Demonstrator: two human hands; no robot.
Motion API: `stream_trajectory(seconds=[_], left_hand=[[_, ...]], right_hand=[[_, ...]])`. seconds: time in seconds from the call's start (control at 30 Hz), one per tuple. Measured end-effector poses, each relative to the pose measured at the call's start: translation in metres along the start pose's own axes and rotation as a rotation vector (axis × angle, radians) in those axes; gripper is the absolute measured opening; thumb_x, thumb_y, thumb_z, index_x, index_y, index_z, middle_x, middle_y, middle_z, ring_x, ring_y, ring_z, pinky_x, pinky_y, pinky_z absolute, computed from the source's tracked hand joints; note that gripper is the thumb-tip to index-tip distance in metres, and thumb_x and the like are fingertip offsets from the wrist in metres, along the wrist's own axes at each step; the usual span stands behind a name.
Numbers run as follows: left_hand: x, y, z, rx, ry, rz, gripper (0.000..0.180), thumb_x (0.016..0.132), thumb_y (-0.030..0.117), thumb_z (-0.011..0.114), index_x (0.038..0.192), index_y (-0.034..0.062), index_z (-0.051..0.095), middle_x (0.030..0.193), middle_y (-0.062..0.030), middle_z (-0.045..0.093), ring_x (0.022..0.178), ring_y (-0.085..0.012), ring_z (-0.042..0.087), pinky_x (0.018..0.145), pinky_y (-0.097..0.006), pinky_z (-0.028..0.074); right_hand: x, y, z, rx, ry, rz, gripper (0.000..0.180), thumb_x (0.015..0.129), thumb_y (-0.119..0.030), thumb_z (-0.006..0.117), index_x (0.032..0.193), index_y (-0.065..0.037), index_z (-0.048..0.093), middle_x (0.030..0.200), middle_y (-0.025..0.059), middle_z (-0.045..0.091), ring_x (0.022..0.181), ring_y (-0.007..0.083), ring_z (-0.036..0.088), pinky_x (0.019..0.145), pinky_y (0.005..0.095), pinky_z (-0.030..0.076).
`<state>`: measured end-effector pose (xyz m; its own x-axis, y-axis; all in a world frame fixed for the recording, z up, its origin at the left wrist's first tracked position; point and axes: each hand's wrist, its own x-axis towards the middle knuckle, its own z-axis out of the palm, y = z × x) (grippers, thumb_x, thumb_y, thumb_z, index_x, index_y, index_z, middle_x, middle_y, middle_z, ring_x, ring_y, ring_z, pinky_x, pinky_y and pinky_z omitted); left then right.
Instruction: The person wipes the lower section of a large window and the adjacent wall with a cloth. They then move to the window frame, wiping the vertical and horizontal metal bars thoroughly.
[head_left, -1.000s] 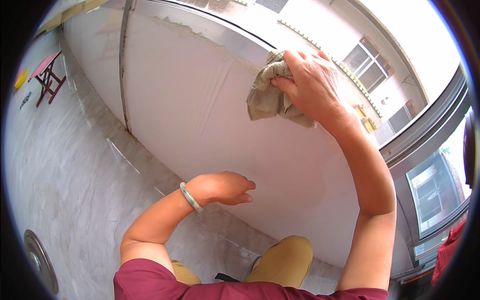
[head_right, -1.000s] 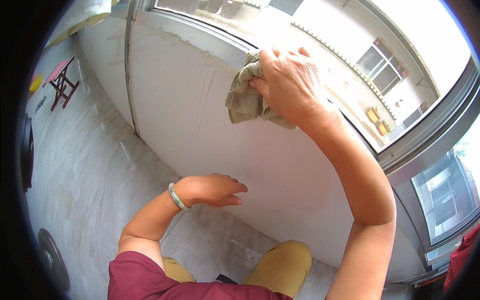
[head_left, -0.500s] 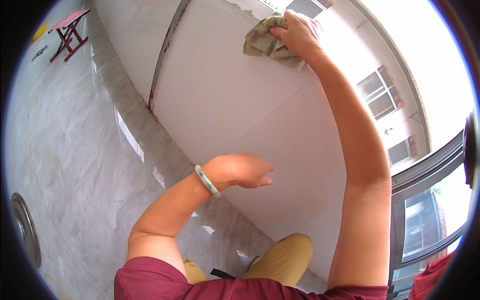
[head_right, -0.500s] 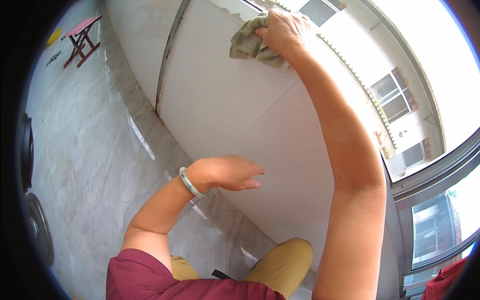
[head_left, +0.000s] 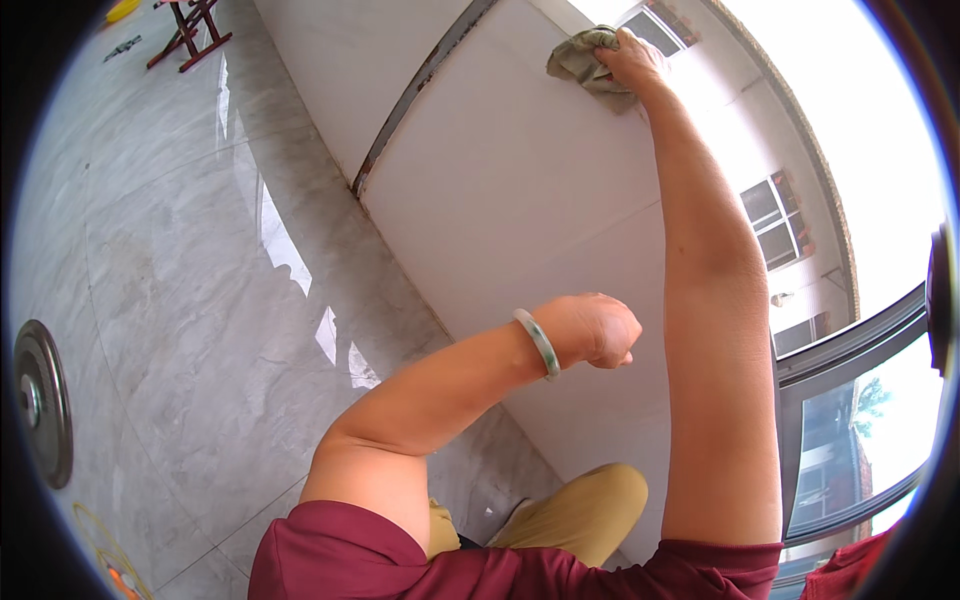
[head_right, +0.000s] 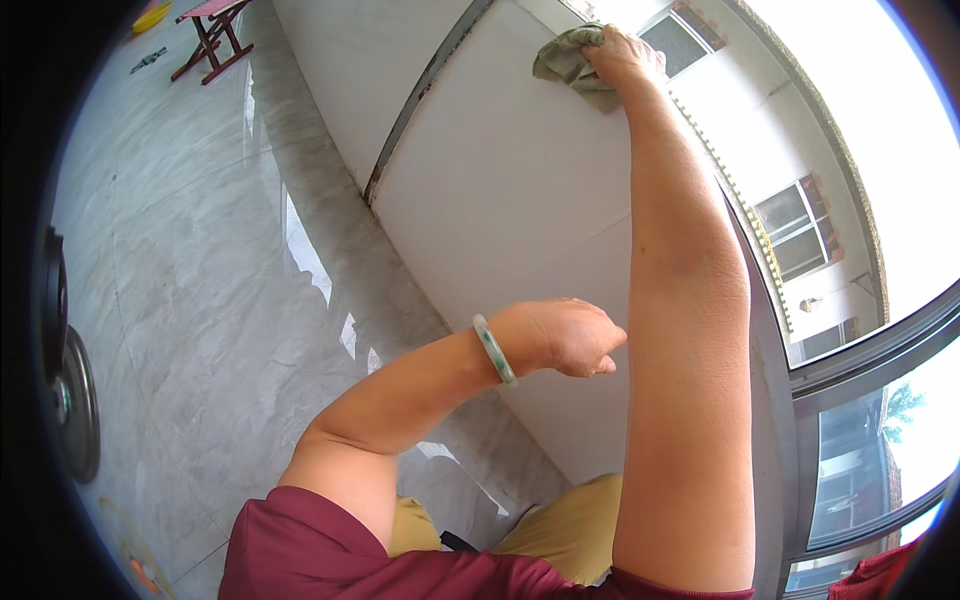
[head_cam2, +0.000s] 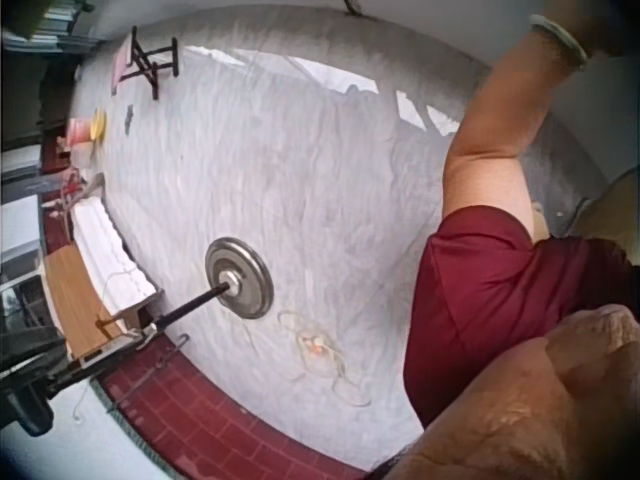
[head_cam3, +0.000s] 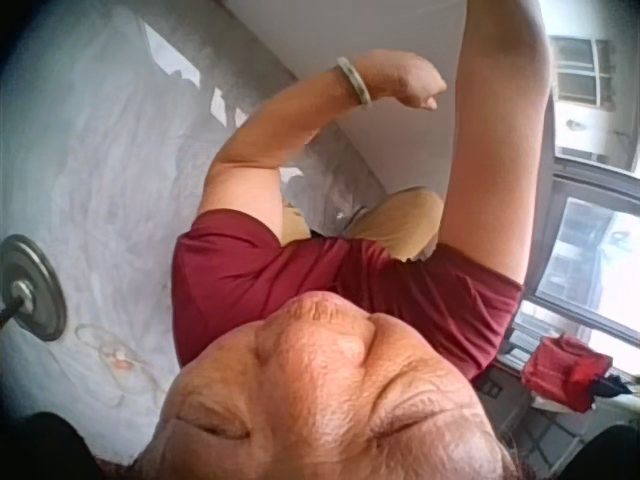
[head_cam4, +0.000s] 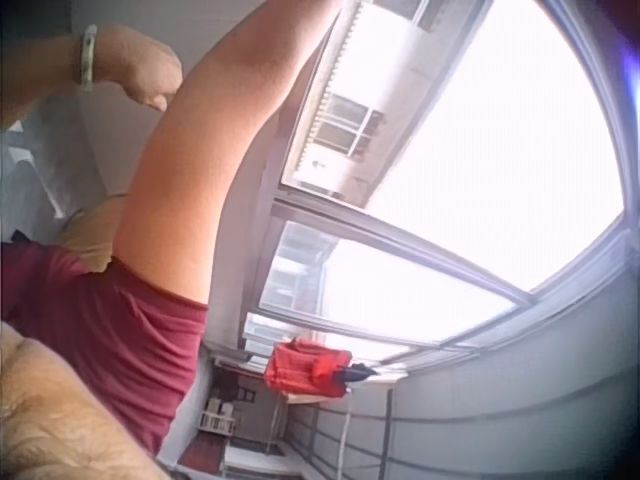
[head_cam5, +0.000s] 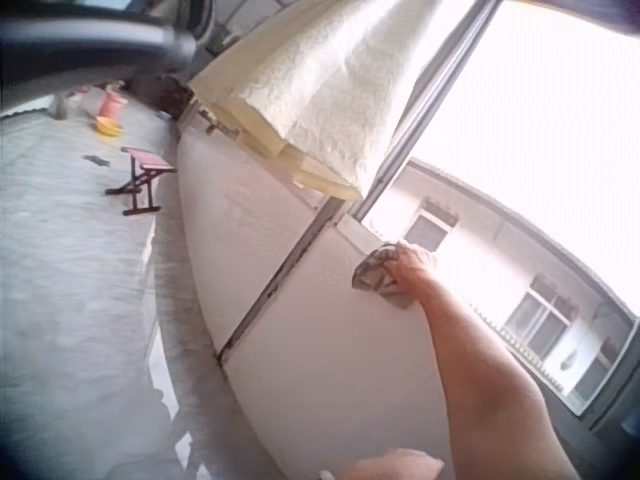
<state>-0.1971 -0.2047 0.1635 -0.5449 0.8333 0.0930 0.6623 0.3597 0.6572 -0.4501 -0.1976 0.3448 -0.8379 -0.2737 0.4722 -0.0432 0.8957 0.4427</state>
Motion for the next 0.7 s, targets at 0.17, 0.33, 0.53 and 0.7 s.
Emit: stream_trajectory(seconds=[0.17,0.33,0.53,0.7], left_hand=[[-0.013,0.008,-0.001,-0.009,0.086,0.102,0.032,0.100,0.032,0.056,0.106,0.0033,0.070,0.101,-0.0110,0.070,0.098,-0.0329,0.066,0.082,-0.046,0.057],[-0.047,0.000,-0.018,-0.054,-0.056,0.009,0.032,0.098,0.028,0.059,0.113,0.0010,0.062,0.107,-0.0177,0.067,0.107,-0.0351,0.062,0.089,-0.048,0.052],[-0.080,-0.024,-0.021,-0.058,-0.043,-0.024,0.030,0.098,0.030,0.058,0.105,0.0004,0.061,0.097,-0.0190,0.067,0.098,-0.0385,0.063,0.083,-0.049,0.051],[-0.098,-0.079,-0.015,-0.052,0.075,-0.043,0.030,0.097,0.029,0.059,0.109,0.0019,0.060,0.099,-0.0191,0.067,0.098,-0.0387,0.062,0.084,-0.049,0.050]], right_hand=[[0.000,0.006,0.005,-0.024,-0.052,0.072,0.046,0.091,-0.049,0.060,0.124,-0.017,0.060,0.125,0.0087,0.067,0.123,0.0272,0.059,0.101,0.0475,0.040],[0.004,0.008,0.004,0.006,-0.056,0.040,0.048,0.090,-0.050,0.061,0.122,-0.016,0.060,0.124,0.0105,0.067,0.122,0.0297,0.059,0.101,0.0470,0.043],[-0.002,0.032,0.020,0.021,0.036,-0.013,0.047,0.086,-0.050,0.064,0.114,-0.013,0.058,0.105,0.0150,0.071,0.102,0.0365,0.065,0.087,0.0461,0.048],[-0.021,0.034,0.010,0.033,0.048,-0.018,0.041,0.088,-0.045,0.064,0.110,-0.011,0.062,0.111,0.0144,0.070,0.106,0.0342,0.065,0.090,0.0464,0.048]])
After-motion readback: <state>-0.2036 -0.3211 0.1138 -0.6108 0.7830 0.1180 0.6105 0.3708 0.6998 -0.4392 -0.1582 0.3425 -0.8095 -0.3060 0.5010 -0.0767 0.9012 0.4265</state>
